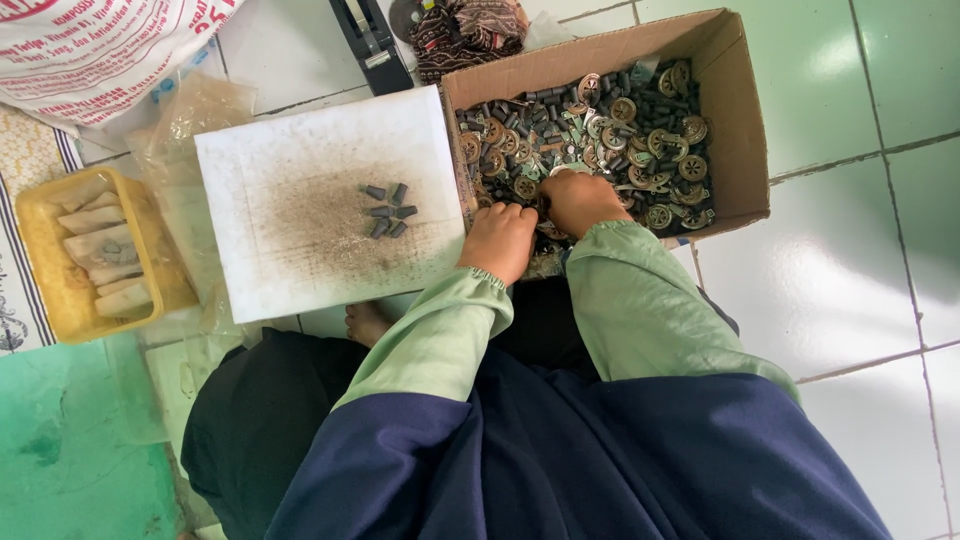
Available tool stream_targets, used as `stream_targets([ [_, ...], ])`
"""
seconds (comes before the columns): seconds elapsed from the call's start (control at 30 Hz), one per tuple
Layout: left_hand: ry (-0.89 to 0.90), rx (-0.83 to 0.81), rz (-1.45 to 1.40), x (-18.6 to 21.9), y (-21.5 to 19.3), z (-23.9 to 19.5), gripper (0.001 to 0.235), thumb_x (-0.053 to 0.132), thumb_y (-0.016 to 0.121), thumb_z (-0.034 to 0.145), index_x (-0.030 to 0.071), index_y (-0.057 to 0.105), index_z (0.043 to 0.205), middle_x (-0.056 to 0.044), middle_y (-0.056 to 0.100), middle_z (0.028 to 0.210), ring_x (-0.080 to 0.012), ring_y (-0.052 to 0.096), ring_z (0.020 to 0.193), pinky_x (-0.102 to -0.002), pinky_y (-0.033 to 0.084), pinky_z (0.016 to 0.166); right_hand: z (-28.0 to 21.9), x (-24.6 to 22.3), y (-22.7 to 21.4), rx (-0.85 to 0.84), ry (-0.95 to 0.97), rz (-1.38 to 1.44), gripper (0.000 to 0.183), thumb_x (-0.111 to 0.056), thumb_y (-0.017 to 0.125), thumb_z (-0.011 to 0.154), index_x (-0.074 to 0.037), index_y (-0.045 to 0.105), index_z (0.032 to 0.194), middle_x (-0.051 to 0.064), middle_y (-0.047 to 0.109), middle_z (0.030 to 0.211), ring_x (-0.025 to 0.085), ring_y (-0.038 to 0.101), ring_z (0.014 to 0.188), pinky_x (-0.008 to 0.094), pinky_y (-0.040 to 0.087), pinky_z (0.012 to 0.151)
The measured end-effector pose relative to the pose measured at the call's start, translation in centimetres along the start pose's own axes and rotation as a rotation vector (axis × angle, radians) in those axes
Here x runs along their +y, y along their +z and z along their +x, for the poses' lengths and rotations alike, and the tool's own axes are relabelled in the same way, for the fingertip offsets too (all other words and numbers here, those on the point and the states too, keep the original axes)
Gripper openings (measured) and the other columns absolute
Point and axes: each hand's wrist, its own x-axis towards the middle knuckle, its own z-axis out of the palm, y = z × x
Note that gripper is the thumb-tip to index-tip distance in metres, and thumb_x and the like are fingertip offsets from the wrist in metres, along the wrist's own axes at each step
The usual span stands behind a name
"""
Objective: Sorting small metal components from a large box into small plastic bags and sealing them using a manual heat sealer.
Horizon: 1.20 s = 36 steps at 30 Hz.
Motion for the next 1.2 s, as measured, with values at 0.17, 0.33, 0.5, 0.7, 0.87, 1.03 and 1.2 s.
stream_targets([
  [0.17,0.036,0.064,-0.062,-0.3,-0.2,-0.4,0.026,0.001,0.054,0.099,0.002,0.057,0.125,-0.022,0.062,0.117,-0.0386,0.061,0.119,-0.051,0.05,0.103,-1.9,0.2,-2.4,-0.042,0.073,0.184,0.026,-0.024,0.065,0.095,-0.015,0.072,0.118,0.014,0.068,0.11,0.037,0.072,0.101,0.055,0.062,0.083],
  [0.33,-0.004,0.232,-0.261,0.9,-3.0,-2.1,0.032,0.003,0.054,0.104,0.0,0.052,0.136,-0.025,0.06,0.126,-0.0422,0.06,0.122,-0.055,0.054,0.102,-5.2,-2.6,-7.2,0.054,0.051,0.441,0.025,-0.018,0.064,0.099,-0.008,0.07,0.121,0.017,0.067,0.108,0.039,0.07,0.104,0.056,0.061,0.085],
  [0.5,0.021,0.609,-0.305,-0.9,-1.0,-4.0,0.038,0.006,0.065,0.097,0.008,0.055,0.133,-0.016,0.064,0.117,-0.0369,0.067,0.111,-0.048,0.061,0.093,-6.5,-4.9,-5.8,0.332,-0.013,0.785,0.021,-0.015,0.074,0.1,-0.004,0.072,0.116,0.012,0.068,0.098,0.029,0.07,0.088,0.043,0.059,0.071],
  [0.7,-0.019,0.787,-0.107,-6.0,-1.7,-9.6,0.025,0.009,0.066,0.094,0.014,0.064,0.118,-0.005,0.065,0.101,-0.0263,0.069,0.1,-0.038,0.059,0.088,-4.9,-12.6,-5.9,0.454,-0.205,0.724,0.02,-0.012,0.077,0.092,-0.004,0.077,0.111,0.015,0.071,0.094,0.031,0.071,0.08,0.042,0.061,0.065],
  [0.87,-0.128,0.831,0.041,-7.6,-3.2,-13.2,0.025,0.014,0.069,0.095,0.011,0.065,0.119,-0.008,0.06,0.115,-0.0285,0.06,0.114,-0.044,0.052,0.095,-2.8,-15.5,-4.8,0.549,-0.263,0.546,0.017,-0.016,0.074,0.096,-0.003,0.076,0.108,0.012,0.067,0.093,0.028,0.069,0.08,0.039,0.059,0.068],
  [1.03,-0.208,0.763,0.054,-9.0,-1.5,-13.9,0.023,0.018,0.066,0.097,0.012,0.068,0.119,-0.011,0.056,0.128,-0.0326,0.052,0.126,-0.048,0.045,0.102,-2.0,-16.4,-3.6,0.683,-0.312,0.363,0.017,-0.02,0.077,0.094,-0.006,0.078,0.104,0.009,0.065,0.091,0.028,0.068,0.081,0.037,0.056,0.07],
  [1.2,-0.194,0.76,0.128,-8.6,-1.2,-13.4,0.025,0.019,0.067,0.096,0.013,0.067,0.12,-0.01,0.053,0.133,-0.0313,0.046,0.13,-0.048,0.041,0.102,-1.0,-15.4,-1.8,0.751,-0.301,0.319,0.025,-0.029,0.077,0.092,-0.01,0.078,0.109,0.008,0.065,0.093,0.032,0.069,0.088,0.041,0.054,0.073],
])
